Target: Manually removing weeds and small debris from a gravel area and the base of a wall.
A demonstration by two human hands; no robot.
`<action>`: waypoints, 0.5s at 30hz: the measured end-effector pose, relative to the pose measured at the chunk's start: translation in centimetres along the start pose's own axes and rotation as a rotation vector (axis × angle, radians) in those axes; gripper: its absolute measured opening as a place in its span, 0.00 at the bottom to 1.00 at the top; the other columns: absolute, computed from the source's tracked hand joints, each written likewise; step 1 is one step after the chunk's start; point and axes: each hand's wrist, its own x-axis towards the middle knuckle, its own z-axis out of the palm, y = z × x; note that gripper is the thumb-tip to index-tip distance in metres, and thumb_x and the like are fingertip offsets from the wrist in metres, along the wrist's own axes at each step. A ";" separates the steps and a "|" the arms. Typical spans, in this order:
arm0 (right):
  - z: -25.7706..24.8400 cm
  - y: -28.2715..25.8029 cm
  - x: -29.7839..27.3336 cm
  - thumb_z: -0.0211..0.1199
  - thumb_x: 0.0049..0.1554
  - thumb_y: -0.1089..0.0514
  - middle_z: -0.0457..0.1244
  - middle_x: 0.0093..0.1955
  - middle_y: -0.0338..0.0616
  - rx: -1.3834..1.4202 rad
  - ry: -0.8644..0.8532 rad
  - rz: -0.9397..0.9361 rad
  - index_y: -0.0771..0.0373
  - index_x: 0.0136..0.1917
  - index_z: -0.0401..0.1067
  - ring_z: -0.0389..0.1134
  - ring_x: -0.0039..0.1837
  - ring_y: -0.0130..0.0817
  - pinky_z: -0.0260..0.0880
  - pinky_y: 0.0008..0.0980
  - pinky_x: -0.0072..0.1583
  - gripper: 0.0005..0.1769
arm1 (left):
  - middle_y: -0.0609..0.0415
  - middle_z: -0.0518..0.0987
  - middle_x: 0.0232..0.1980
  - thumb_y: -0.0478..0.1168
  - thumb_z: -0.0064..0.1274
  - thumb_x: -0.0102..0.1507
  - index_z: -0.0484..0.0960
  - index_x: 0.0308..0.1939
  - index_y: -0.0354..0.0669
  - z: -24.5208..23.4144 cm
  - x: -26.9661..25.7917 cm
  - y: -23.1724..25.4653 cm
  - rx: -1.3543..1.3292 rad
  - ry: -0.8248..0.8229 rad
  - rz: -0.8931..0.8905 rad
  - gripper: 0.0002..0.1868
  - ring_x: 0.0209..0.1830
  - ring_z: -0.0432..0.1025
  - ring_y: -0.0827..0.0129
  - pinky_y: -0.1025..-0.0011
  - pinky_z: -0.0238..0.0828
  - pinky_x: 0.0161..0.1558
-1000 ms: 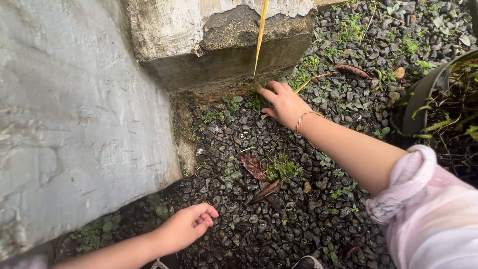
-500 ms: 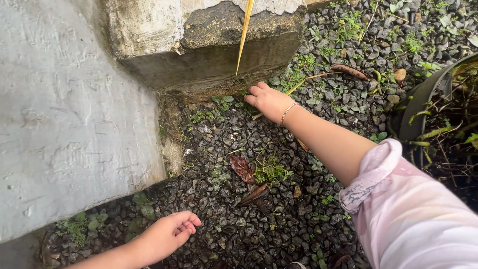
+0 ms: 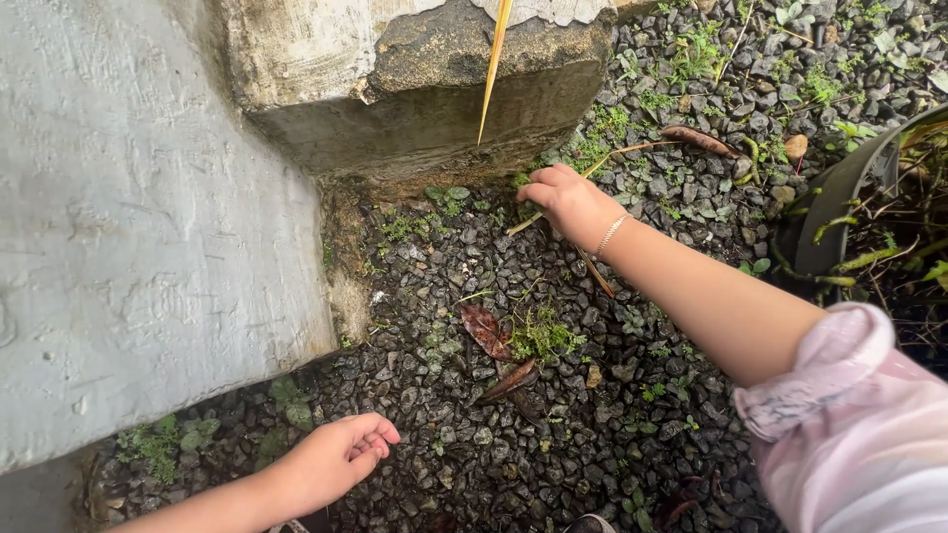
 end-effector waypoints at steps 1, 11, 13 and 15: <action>-0.8 -0.5 -0.5 0.63 0.55 0.74 0.68 0.56 0.56 -0.003 0.000 0.001 0.65 0.59 0.77 0.65 0.56 0.49 0.76 0.47 0.57 0.19 | 0.68 0.79 0.42 0.33 0.48 0.67 0.86 0.52 0.58 -0.1 0.1 -0.1 0.000 0.000 0.003 0.16 0.39 0.69 0.82 0.84 0.72 0.47; -6.7 -4.8 -3.0 0.62 0.58 0.72 0.66 0.58 0.48 0.210 0.230 0.318 0.63 0.59 0.77 0.67 0.56 0.39 0.73 0.36 0.62 0.17 | 0.68 0.78 0.42 0.34 0.47 0.67 0.85 0.51 0.58 -0.5 0.8 -0.2 0.082 -0.045 0.055 0.15 0.38 0.68 0.82 0.83 0.70 0.46; -6.8 -4.6 -3.4 0.62 0.58 0.71 0.67 0.57 0.48 0.187 0.124 0.360 0.62 0.59 0.77 0.68 0.60 0.42 0.71 0.42 0.68 0.16 | 0.68 0.78 0.42 0.35 0.48 0.67 0.84 0.51 0.59 -0.6 1.2 -0.2 0.102 -0.056 0.070 0.15 0.39 0.69 0.81 0.83 0.71 0.48; -6.9 -4.6 -3.8 0.62 0.57 0.72 0.65 0.58 0.46 0.147 0.173 0.392 0.58 0.59 0.77 0.66 0.43 0.34 0.76 0.37 0.50 0.19 | 0.69 0.78 0.43 0.36 0.47 0.67 0.84 0.50 0.58 -0.5 1.5 -0.2 0.129 -0.071 0.120 0.14 0.40 0.70 0.82 0.83 0.71 0.48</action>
